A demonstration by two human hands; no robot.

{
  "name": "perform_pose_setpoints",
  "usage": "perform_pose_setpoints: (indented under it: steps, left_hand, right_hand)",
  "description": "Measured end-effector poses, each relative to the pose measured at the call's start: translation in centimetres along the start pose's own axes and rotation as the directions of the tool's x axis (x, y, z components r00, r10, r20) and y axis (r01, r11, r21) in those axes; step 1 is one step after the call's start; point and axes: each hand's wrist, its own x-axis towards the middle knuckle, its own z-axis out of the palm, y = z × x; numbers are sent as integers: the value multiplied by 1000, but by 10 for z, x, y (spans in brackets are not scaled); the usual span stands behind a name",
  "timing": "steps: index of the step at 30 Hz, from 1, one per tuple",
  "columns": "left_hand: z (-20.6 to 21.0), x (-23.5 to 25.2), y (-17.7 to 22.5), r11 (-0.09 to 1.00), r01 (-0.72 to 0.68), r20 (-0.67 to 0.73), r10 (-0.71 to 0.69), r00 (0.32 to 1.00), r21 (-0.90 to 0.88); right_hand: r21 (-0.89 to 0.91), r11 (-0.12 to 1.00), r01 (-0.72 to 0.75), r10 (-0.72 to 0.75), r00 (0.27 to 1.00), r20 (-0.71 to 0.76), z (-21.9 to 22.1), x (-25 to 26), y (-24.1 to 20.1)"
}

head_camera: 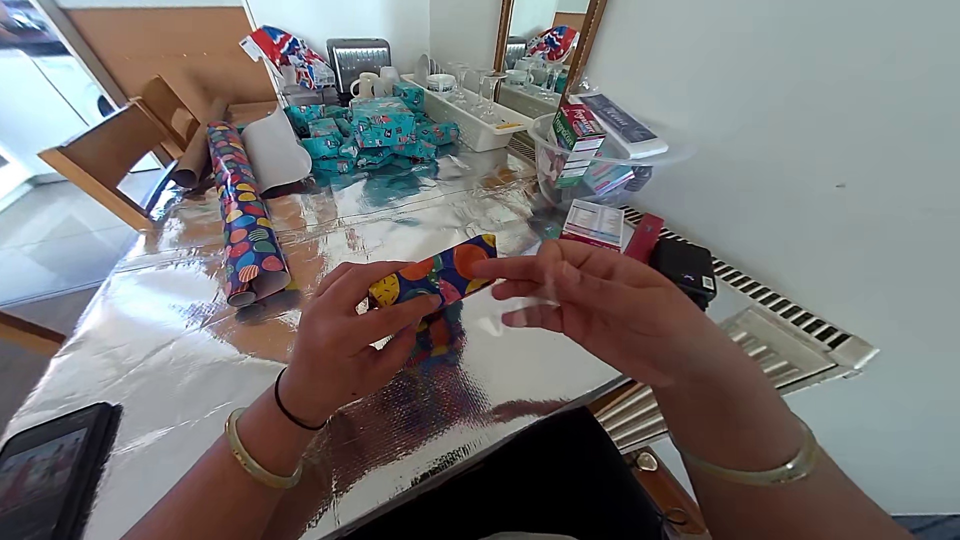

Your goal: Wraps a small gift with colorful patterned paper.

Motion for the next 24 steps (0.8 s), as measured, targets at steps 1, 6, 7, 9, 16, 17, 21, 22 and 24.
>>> perform_pose_setpoints:
  steps: [1, 6, 7, 9, 16, 17, 21, 22, 24]
  left_hand:
    - [0, 0, 0, 1000, 1, 2, -1, 1000, 3]
    - [2, -2, 0, 1000, -6, 11, 6, 1000, 10]
    - [2, -1, -1, 1000, -5, 13, 5, 1000, 12]
    - [2, -1, 0, 1000, -9, 16, 9, 1000, 15]
    - [1, -1, -1, 1000, -27, 22, 27, 999, 10]
    - [1, -1, -1, 999, -31, 25, 31, 999, 9]
    - [1, -2, 0, 999, -37, 36, 36, 999, 14]
    - [1, -2, 0, 999, -39, 37, 38, 999, 15]
    - [1, -1, 0, 999, -42, 41, 42, 998, 20]
  right_hand:
    - [-69, 996, 57, -55, 998, 18, -3, -1, -2]
    - [-457, 809, 369, -297, 928, 223, -13, 3, -22]
    - [-502, 773, 388, -290, 920, 265, -11, 5, -24]
    - [-625, 648, 434, -281, 900, 334, -4, 13, -22]
    - [-810, 260, 526, -256, 846, 467, -16, 49, -12]
    - [-815, 243, 526, -251, 846, 471, -17, 51, -11]
    - [-806, 128, 578, -239, 807, 541, -19, 53, -11]
    - [-795, 104, 598, -233, 791, 565, -19, 54, -12]
    - [-779, 60, 624, -228, 769, 598, -20, 57, -12]
